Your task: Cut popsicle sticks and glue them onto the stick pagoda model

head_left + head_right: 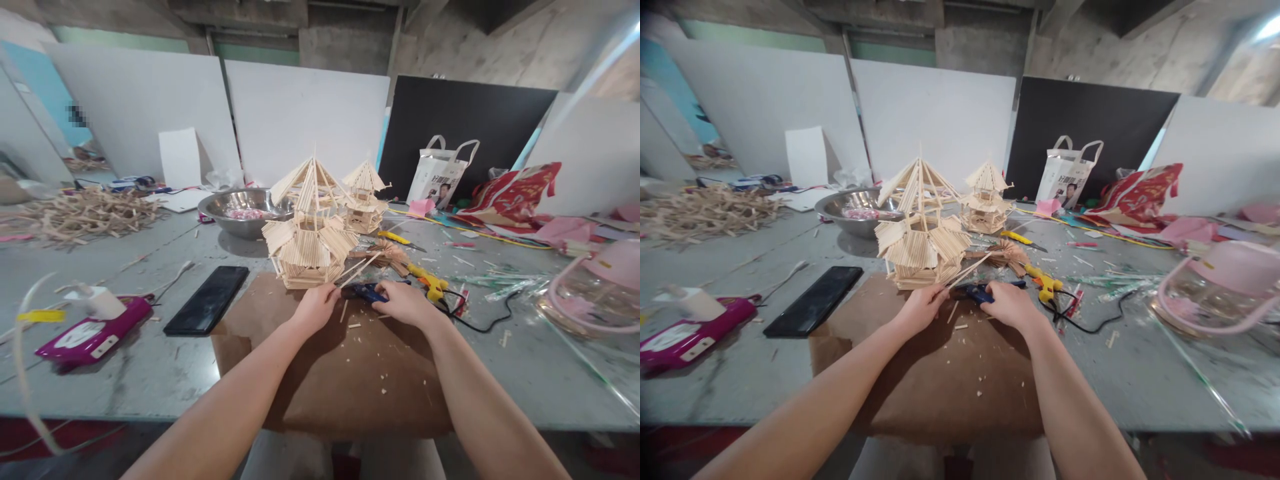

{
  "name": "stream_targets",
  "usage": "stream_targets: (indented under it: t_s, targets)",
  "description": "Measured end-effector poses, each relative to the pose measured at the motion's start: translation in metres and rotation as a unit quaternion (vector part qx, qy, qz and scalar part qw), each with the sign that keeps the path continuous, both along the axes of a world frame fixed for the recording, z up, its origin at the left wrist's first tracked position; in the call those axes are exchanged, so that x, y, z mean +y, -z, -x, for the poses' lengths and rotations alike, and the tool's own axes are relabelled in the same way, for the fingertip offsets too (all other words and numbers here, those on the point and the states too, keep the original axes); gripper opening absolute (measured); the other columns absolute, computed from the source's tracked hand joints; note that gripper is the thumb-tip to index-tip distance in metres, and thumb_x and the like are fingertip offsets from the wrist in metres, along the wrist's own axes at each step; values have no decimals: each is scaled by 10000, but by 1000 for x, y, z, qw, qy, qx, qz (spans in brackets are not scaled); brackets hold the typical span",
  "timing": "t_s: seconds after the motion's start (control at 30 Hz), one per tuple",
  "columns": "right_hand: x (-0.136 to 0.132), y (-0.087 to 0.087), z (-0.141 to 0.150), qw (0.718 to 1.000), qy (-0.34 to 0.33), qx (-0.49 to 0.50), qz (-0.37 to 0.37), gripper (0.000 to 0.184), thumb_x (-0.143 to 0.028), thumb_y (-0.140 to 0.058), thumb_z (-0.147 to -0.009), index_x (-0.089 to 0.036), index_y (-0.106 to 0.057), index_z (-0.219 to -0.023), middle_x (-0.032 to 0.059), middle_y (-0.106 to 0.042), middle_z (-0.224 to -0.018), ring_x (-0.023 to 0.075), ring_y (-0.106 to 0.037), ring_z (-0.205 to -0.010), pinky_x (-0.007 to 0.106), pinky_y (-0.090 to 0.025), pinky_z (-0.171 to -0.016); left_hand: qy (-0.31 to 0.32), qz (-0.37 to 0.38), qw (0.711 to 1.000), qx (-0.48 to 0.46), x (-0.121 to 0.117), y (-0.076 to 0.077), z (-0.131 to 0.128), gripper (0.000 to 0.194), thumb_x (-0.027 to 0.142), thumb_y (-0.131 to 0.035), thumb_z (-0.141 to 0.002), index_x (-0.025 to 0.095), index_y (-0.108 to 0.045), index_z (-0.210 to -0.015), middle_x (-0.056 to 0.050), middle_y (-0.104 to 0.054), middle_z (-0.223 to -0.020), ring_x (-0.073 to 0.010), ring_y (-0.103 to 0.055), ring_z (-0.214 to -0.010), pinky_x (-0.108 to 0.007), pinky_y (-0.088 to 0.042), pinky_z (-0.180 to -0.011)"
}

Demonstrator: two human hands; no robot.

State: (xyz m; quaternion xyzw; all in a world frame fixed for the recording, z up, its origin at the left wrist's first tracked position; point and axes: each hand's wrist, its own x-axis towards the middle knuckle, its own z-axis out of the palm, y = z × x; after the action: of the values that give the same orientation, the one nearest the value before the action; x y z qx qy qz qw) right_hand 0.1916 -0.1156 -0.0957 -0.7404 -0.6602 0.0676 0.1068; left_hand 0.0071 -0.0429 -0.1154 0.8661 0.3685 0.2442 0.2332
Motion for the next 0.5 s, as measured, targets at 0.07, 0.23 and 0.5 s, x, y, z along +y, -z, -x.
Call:
stream_targets:
  t_s: [0.07,0.23,0.5]
  targets:
    - [-2,-4,-3,1000,-9,17,6,304,-395,-565,-591,-226,-561,-844,30,-614,-808,188,-545,-713,239,-313,-515,-1,-1,1000,-2,1,1,0,282,304,-315,-788,165,-515,-646,20,-462,-445,-102,-448,-469,-204,-301,-509]
    - [-3,-11,-15,997,14,68,-43,375,-381,-536,-607,-216,-560,-944,39,-612,-853,185,-548,-727,254,-356,-585,-7,19,1000,-21,3,6,0,275,324,-317,-785,164,-509,-669,28,-455,-431,-96,-443,-442,-201,-311,-503]
    - [2,-13,-27,894,171,271,-313,224,-304,-483,-633,-169,-541,-803,2,-555,-590,138,-506,-523,232,-346,-460,-4,36,997,-75,1,6,1,322,389,-273,-793,166,-492,-718,40,-424,-421,-102,-438,-441,-208,-328,-503]
